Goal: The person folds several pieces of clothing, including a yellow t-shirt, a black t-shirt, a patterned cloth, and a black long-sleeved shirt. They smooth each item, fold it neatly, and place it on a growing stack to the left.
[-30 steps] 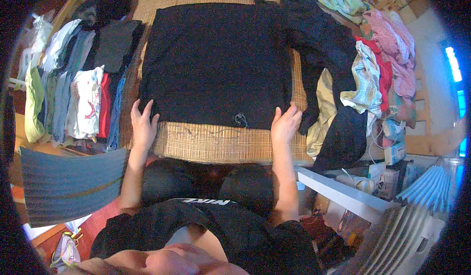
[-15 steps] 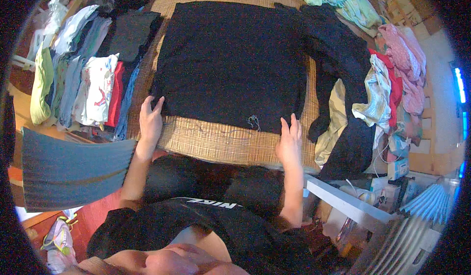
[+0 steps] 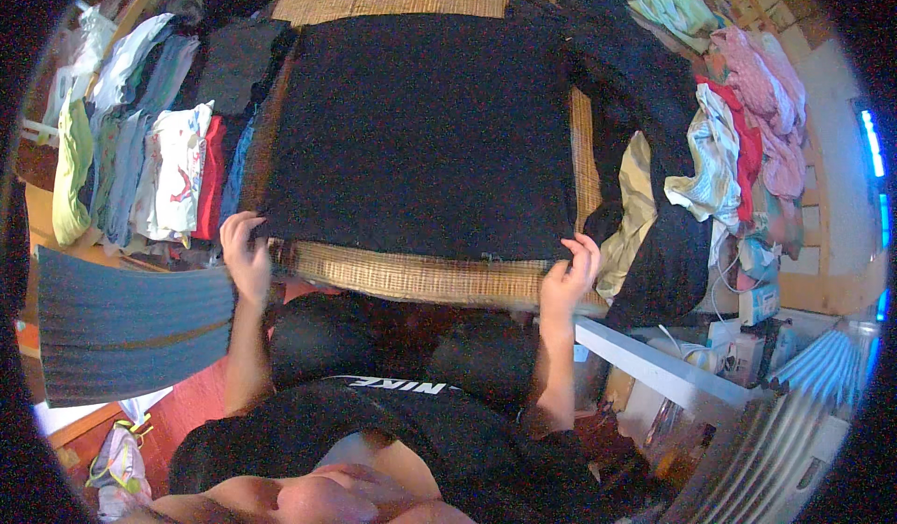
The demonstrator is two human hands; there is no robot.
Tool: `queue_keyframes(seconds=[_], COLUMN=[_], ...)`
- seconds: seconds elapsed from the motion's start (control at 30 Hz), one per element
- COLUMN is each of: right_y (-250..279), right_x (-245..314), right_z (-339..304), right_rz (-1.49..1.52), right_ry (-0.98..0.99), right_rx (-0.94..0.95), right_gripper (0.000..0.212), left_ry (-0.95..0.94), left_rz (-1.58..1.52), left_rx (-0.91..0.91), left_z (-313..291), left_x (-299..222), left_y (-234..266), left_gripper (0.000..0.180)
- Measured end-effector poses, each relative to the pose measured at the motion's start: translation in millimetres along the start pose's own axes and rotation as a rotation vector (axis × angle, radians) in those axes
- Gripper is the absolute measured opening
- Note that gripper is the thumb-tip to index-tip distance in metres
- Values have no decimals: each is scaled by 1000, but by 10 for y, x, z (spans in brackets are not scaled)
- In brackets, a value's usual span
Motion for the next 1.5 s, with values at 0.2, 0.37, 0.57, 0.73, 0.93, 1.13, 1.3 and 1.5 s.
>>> queue_keyframes(seconds=[0.2, 0.37, 0.57, 0.73, 0.93, 1.13, 1.3, 1.5], right_y=[219, 185, -572, -1513, -2059, -2166, -2213, -2072], right_x=[253, -87, -129, -574, -843, -832, -793, -1179], right_z=[-36, -10, 1347, 2208, 2508, 2417, 2434, 2542], right_rz=[372, 390, 187, -10, 143, -493, -535, -242], right_ry=[144, -126, -158, -234, -526, -373, -321, -253], right_rx=[-187, -395, -6, 312, 381, 320, 313, 303], right_gripper=[19, 13, 35, 44, 40, 48, 50, 49], left_ry=[96, 182, 315, 224, 436, 486, 480, 420], left_rz=[-739, -277, -76, 137, 51, 162, 249, 194], left_rx=[-47, -256, 51, 86, 305, 348, 393, 285], left_z=[-231, -93, 1067, 1616, 1915, 2053, 2107, 2057], left_x=[114, 2, 135, 576, 1053, 1157, 1178, 1048], left_y=[69, 160, -426, -1174, -1656, -1873, -1914, -1849], left_gripper=[18, 7, 27, 42, 51, 53, 57, 50])
Point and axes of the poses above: each hand's wrist, its own z-axis towards the middle knuckle, its own y-axis out of the back of the hand, x = y × z, the point moved 4 cm from there along z, towards the middle knuckle, and after that the axes turned 7 degrees about z, right-handed, at the moved point
